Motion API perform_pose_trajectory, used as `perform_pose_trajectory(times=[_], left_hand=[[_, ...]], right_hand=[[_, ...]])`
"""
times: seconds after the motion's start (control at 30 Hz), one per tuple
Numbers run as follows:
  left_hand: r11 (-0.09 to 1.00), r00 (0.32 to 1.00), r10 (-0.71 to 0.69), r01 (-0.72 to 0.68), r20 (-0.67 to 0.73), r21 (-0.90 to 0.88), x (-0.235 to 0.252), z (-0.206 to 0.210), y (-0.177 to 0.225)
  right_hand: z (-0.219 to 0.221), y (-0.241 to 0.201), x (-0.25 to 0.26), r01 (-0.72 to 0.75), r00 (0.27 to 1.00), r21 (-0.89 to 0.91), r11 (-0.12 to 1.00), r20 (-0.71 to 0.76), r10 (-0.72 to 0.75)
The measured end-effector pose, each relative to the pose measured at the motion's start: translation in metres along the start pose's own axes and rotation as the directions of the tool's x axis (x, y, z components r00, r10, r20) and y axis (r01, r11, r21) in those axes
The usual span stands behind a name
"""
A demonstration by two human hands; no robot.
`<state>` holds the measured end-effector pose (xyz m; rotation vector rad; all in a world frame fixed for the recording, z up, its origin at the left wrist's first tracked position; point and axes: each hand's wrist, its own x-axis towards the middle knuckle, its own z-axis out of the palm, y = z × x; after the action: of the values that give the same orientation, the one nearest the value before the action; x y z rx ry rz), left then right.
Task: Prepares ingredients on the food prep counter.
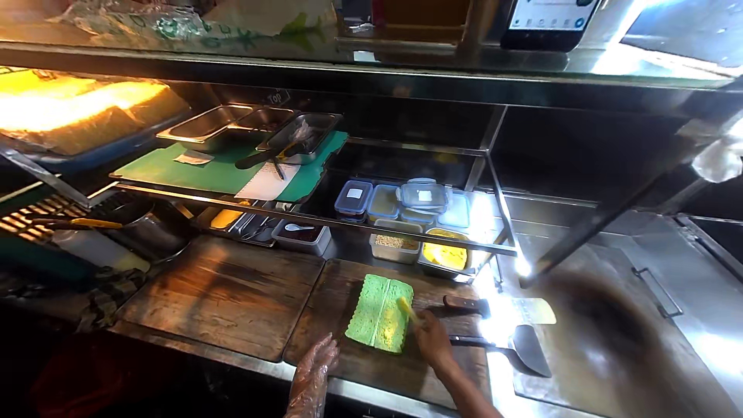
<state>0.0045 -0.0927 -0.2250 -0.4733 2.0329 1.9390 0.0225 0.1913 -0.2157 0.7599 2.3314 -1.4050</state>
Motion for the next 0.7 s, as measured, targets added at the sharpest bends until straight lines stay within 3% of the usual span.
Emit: perform_pose_trajectory(times=[0.07,0.13,0.17,0.23,0.33,0.4,0.5,0.6,0.7], left_hand=[[1.000,1.000,0.008,-0.008,-0.014,0.025,-0.006,-0.003,-0.003],[0.999,0.999,0.029,-0.028,-0.016,0.041,-0.012,-0.007,-0.002],[0.998,0.999,0.048,-0.047,-0.026,0.032,-0.013,-0.006,-0.001],[0.998,0.997,0.064,-0.064,-0.042,0.004,-0.016,-0.007,0.000],[0.998,0.998,0.054,-0.052,-0.036,0.039,-0.022,-0.010,-0.008],[0.992,0.997,0.074,-0.074,0.005,0.106,-0.023,-0.014,-0.008],[0.977,0.992,0.121,-0.126,0.040,0.173,-0.010,-0.023,0.007],[0.985,0.993,0.114,-0.113,-0.002,0.127,0.001,-0.031,0.006],[0.988,0.997,0.079,-0.081,0.018,0.130,0.008,-0.033,0.009]], right_hand=[[-0.001,0.002,-0.014,0.143,0.980,-0.442,0.886,-0.062,-0.190],[0.009,0.021,-0.057,0.310,0.921,-0.615,0.725,0.005,-0.390],[0.010,0.024,-0.075,0.345,0.905,-0.638,0.688,0.033,-0.423],[0.009,0.016,-0.077,0.284,0.935,-0.576,0.766,-0.009,-0.353],[0.006,0.010,-0.017,0.193,0.923,-0.527,0.827,-0.189,-0.336],[0.011,0.016,-0.017,0.243,0.913,-0.584,0.775,-0.132,-0.385],[0.021,0.003,-0.074,0.256,0.955,-0.560,0.788,0.023,-0.294],[0.019,-0.015,-0.044,0.133,0.972,-0.460,0.878,-0.111,-0.206],[0.023,-0.012,-0.002,0.081,0.970,-0.482,0.872,-0.162,-0.180]])
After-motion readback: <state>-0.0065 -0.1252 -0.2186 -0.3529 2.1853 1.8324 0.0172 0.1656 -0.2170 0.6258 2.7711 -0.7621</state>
